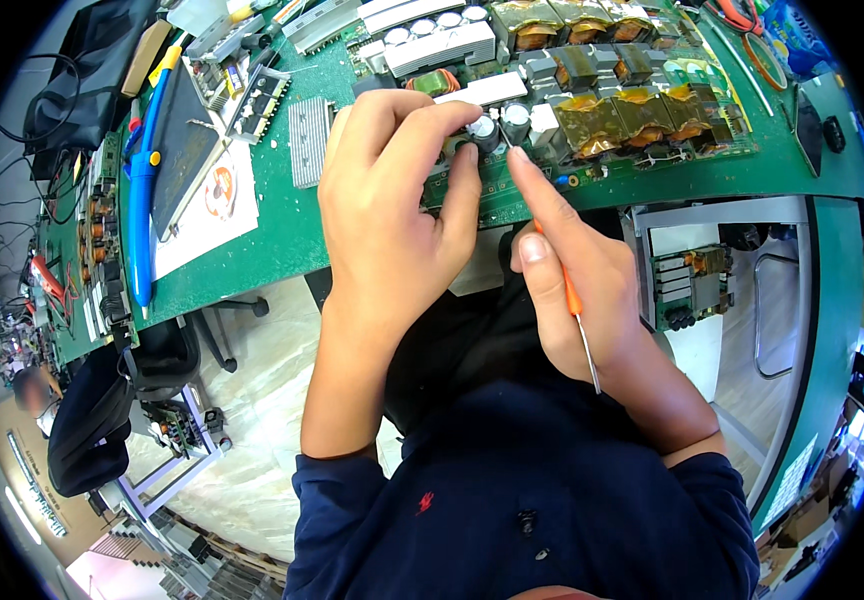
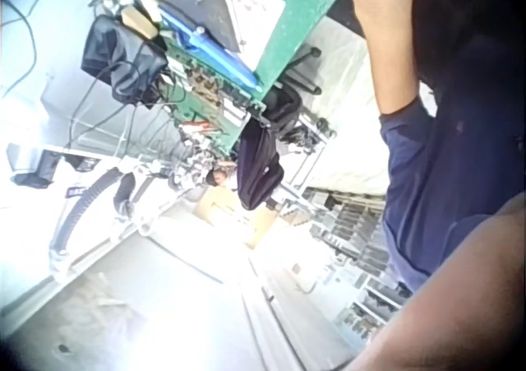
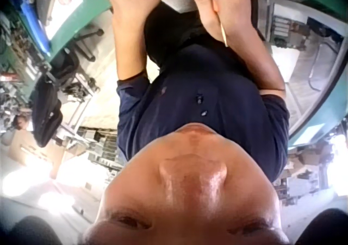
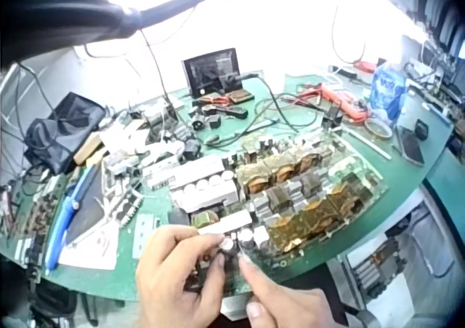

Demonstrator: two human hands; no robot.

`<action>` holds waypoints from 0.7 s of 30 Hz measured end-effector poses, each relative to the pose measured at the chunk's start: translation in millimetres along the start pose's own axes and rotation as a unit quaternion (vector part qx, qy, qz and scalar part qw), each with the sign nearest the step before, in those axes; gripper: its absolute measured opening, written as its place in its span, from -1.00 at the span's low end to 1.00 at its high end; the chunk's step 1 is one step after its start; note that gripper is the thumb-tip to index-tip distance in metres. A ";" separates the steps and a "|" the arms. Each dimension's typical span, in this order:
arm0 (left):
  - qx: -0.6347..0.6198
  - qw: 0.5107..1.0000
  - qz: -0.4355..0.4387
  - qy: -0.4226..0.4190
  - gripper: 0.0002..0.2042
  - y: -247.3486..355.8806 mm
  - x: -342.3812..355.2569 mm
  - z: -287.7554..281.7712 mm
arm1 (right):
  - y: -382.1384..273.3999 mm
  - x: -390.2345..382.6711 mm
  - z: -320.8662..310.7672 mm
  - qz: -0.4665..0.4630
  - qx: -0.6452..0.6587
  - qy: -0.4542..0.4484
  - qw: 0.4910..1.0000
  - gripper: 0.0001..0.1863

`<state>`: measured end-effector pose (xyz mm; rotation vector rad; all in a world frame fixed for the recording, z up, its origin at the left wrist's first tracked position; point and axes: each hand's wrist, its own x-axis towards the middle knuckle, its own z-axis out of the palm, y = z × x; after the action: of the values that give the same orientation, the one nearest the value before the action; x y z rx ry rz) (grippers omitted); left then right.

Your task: The person manipulates a large circuit board with hands and a small screwdriver, prying at components and adjusting hardware.

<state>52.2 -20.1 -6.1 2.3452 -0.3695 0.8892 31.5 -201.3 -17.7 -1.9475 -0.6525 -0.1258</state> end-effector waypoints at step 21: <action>0.053 0.994 -0.079 0.059 -0.59 -8.3 -12.4 13.4 | 19.6 0.2 20.8 -0.197 -0.188 0.079 0.959 -0.45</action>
<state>53.6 -21.3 -26.2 2.3663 -0.0897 0.9852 37.3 -189.5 -43.1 -2.1128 -0.9553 -0.6891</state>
